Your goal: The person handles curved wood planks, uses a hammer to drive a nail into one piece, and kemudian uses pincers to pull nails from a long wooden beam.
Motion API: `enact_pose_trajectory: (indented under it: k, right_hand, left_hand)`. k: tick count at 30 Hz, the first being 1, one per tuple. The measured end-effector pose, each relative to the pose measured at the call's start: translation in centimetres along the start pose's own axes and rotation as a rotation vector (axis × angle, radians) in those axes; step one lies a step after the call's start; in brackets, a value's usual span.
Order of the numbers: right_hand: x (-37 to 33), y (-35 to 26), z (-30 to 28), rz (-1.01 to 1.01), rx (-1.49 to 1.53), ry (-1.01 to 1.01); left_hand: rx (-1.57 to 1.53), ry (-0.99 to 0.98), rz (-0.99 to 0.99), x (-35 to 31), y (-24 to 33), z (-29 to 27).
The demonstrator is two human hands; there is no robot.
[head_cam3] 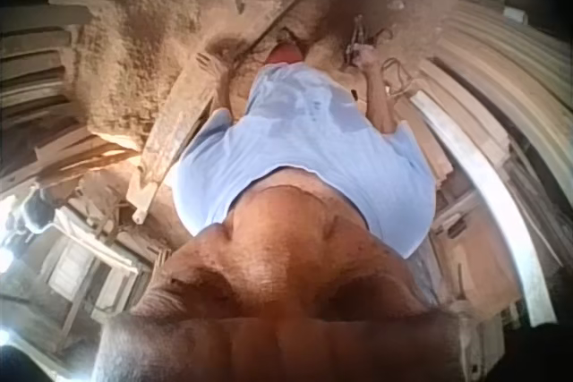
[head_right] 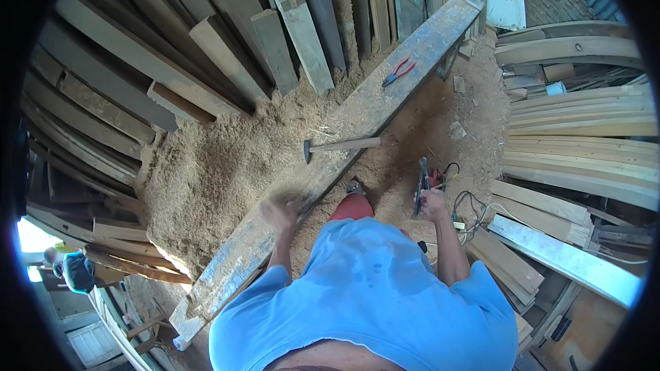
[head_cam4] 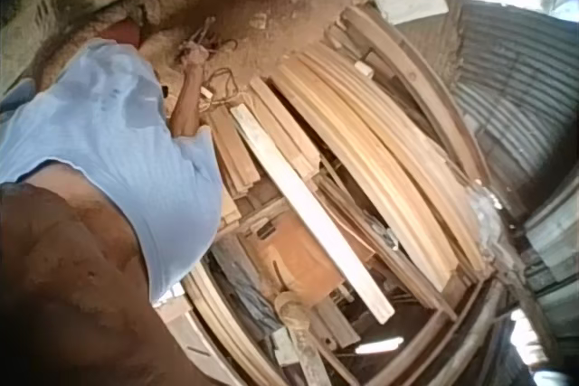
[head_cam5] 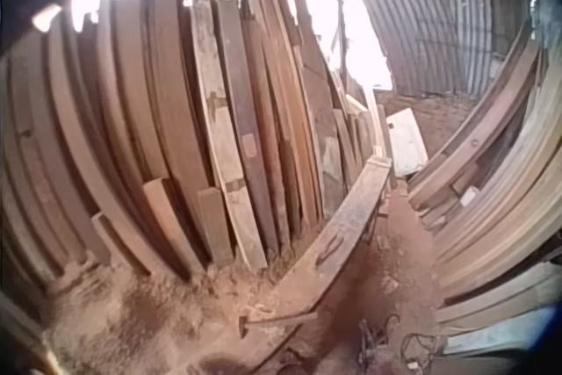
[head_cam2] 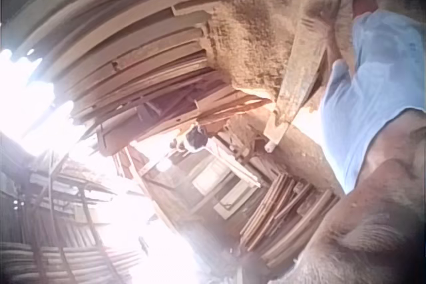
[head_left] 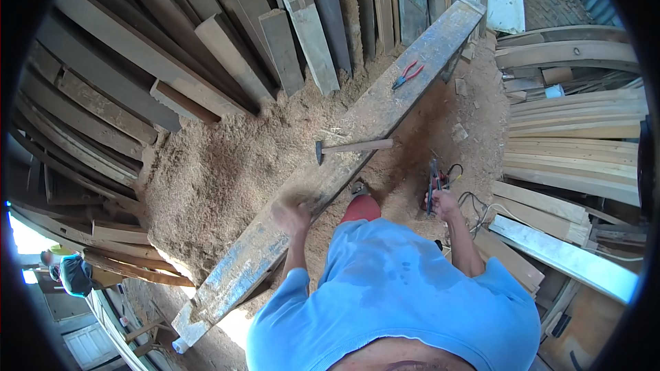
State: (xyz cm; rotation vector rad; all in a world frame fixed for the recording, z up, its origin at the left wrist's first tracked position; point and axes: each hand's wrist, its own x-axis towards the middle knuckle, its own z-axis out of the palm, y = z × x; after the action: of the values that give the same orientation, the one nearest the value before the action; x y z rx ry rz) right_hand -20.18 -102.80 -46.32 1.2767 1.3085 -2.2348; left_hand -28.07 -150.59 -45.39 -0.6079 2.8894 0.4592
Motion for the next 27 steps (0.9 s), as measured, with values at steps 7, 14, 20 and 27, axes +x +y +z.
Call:
enact_pose_trajectory:
  k: [7,14,20,27]
  right_hand:
    - [1.6,-10.4,6.1,-0.102,-0.247,-0.062]
    - [5.6,-16.6,7.6,-0.064,-0.410,-0.191]
    - [9.8,-23.1,12.5,-0.036,-0.612,-0.238]
    - [19.4,-28.6,16.4,0.177,-0.944,-0.513]
  left_hand:
    - [0.070,-0.178,0.971,6.6,20.7,2.4]
    - [0.232,-0.445,0.874,11.2,23.5,5.2]
    - [0.183,-0.292,0.797,12.8,19.3,4.6]
    - [0.269,-0.239,0.492,10.9,19.2,4.1]
